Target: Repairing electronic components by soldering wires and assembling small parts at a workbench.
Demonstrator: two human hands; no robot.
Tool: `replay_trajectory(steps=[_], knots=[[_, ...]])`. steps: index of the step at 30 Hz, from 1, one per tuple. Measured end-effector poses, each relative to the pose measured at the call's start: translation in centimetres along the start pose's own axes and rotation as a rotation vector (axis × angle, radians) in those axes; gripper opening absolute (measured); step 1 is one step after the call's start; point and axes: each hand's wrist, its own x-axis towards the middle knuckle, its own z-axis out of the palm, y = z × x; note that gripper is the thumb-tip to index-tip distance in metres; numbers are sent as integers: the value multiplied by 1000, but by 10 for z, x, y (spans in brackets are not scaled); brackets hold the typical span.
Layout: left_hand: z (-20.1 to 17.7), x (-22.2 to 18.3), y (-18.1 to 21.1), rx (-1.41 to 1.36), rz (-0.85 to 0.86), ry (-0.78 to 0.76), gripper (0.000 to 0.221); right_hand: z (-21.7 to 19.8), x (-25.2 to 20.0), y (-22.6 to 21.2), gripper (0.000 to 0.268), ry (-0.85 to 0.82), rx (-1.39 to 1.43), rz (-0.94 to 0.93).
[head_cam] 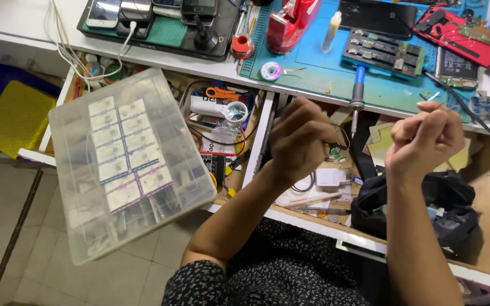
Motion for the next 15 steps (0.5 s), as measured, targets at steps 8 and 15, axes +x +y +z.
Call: replay_trajectory(steps=[8, 15], knots=[[-90, 47, 58, 182, -215, -212, 24, 26, -24, -9, 15, -96, 64, 96], [-89, 13, 46, 219, -433, -348, 31, 36, -46, 8, 4, -230, 95, 127]])
